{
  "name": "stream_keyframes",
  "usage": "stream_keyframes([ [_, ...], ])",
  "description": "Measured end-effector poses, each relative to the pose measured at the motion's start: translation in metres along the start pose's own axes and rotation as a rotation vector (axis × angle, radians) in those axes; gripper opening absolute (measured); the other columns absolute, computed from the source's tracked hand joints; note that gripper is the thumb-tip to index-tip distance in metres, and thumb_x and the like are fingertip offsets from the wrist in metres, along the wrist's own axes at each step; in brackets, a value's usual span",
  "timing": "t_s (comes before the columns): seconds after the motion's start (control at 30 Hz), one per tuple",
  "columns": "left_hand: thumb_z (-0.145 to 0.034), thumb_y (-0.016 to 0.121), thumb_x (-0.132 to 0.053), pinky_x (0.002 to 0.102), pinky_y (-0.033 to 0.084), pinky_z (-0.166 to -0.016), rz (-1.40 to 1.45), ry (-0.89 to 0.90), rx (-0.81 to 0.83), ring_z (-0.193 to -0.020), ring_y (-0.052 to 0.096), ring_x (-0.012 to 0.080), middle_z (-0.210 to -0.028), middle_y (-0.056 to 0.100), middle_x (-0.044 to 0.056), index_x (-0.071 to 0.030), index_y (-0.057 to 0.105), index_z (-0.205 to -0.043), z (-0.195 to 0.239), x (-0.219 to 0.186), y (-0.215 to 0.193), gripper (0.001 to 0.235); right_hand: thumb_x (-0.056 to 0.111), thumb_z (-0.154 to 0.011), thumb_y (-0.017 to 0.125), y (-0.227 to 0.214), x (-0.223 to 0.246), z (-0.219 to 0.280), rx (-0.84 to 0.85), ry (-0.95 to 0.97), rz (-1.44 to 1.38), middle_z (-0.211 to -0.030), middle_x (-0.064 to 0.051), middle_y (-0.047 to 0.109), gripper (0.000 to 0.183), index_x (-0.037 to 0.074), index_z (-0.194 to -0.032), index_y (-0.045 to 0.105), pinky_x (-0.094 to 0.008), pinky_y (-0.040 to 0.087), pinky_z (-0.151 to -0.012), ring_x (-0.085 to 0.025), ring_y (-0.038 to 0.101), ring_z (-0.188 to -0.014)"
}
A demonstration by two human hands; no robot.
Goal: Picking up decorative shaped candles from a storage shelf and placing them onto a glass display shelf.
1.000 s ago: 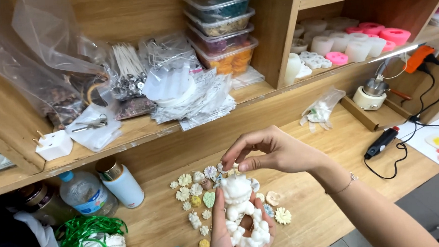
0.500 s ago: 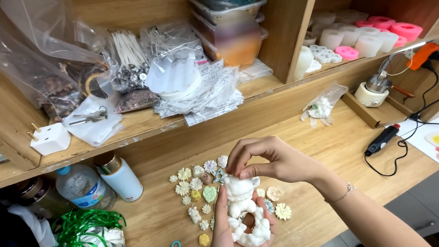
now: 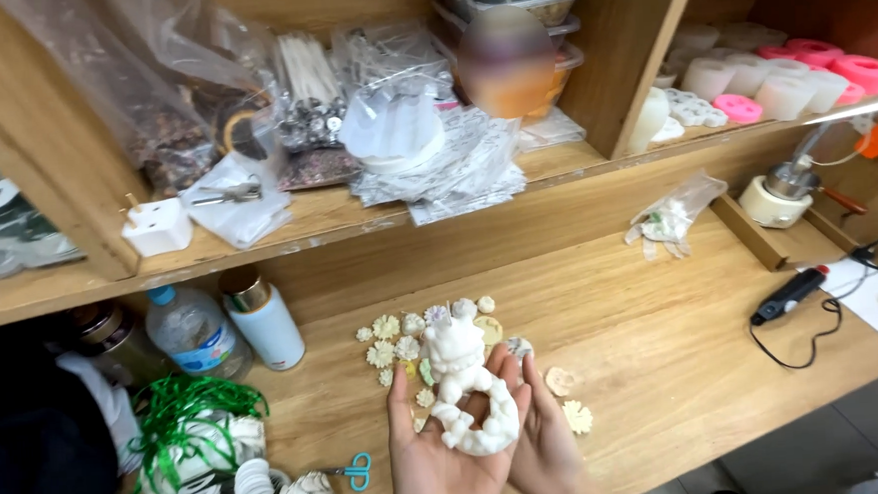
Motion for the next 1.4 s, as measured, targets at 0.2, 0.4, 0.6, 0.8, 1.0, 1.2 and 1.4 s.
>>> stream_keyframes([
  [0.2, -0.097, 0.041, -0.047, 0.046, 0.045, -0.109, -0.071, 0.195, 0.178, -0.137, 0.051, 0.0336, -0.149, 0.056, 0.021, -0.002, 0.050, -0.148, 0.000, -0.033, -0.032, 0.069, 0.048, -0.101, 0.040, 0.020, -0.047, -0.006, -0.065, -0.028, -0.189, -0.150, -0.016, 0.056, 0.063, 0.003, -0.145, 0.048, -0.045, 0.036, -0.115, -0.031, 0.051, -0.136],
  [0.4, -0.104, 0.037, -0.036, 0.045, 0.043, -0.111, -0.120, 0.470, 0.082, -0.141, 0.049, 0.0282, -0.150, 0.056, 0.014, -0.004, 0.051, -0.146, 0.012, -0.047, -0.050, 0.055, 0.047, -0.103, 0.036, 0.016, -0.068, -0.018, -0.354, 0.009, -0.099, -0.151, -0.018, 0.051, 0.064, 0.001, -0.147, 0.047, -0.046, 0.037, -0.115, -0.032, 0.048, -0.137],
  [0.6, -0.106, 0.035, -0.026, 0.044, 0.038, -0.119, -0.365, 0.898, 0.227, -0.146, 0.047, 0.0263, -0.155, 0.053, 0.017, 0.005, 0.052, -0.143, 0.023, -0.058, -0.038, 0.051, 0.047, -0.104, 0.033, 0.057, -0.067, -0.039, 0.000, 0.162, -0.148, -0.154, -0.018, 0.049, 0.066, 0.000, -0.148, 0.046, -0.045, 0.036, -0.116, -0.031, 0.047, -0.140],
  [0.8, -0.107, 0.036, -0.017, 0.045, 0.042, -0.117, -0.549, 1.281, -0.047, -0.144, 0.050, 0.0313, -0.152, 0.054, 0.024, 0.006, 0.051, -0.140, 0.047, -0.046, -0.036, 0.043, 0.049, -0.108, 0.032, 0.068, -0.065, -0.023, 0.137, 0.392, -0.253, -0.158, -0.015, 0.045, 0.068, 0.000, -0.154, 0.041, -0.044, 0.032, -0.119, -0.028, 0.043, -0.144],
  [1.0, -0.101, 0.040, 0.003, 0.044, 0.045, -0.116, -0.642, 1.806, -0.310, -0.143, 0.052, 0.0349, -0.153, 0.051, 0.027, 0.003, 0.043, -0.140, 0.086, -0.010, -0.041, 0.039, 0.047, -0.108, 0.031, 0.062, -0.076, -0.004, 0.213, 0.602, -0.288, -0.161, -0.018, 0.041, 0.068, -0.002, -0.155, 0.037, -0.044, 0.027, -0.122, -0.030, 0.038, -0.148],
  [1.2, -0.096, 0.050, 0.010, 0.044, 0.047, -0.114, -0.464, 2.168, -0.557, -0.141, 0.054, 0.0366, -0.155, 0.047, 0.028, 0.003, 0.044, -0.138, 0.127, 0.035, -0.072, 0.043, 0.044, -0.108, 0.031, 0.056, -0.104, 0.037, 0.252, 0.839, -0.387, -0.161, -0.024, 0.036, 0.065, -0.001, -0.154, 0.035, -0.047, 0.025, -0.125, -0.035, 0.031, -0.151],
  [1.4, -0.092, 0.058, 0.013, 0.044, 0.049, -0.110, -0.301, 2.466, -0.699, -0.137, 0.056, 0.0379, -0.151, 0.052, 0.030, 0.005, 0.049, -0.133, 0.196, 0.088, -0.107, 0.043, 0.042, -0.106, 0.034, 0.071, -0.144, 0.097, 0.216, 1.201, -0.543, -0.159, -0.021, 0.040, 0.061, 0.004, -0.154, 0.038, -0.047, 0.027, -0.124, -0.034, 0.031, -0.151],
])
Point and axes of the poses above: each hand's wrist, its own z-axis away from the middle knuckle, its own y-axis out of the palm, x = y × z, the point moved 6 cm from there along -z, towards the middle knuckle
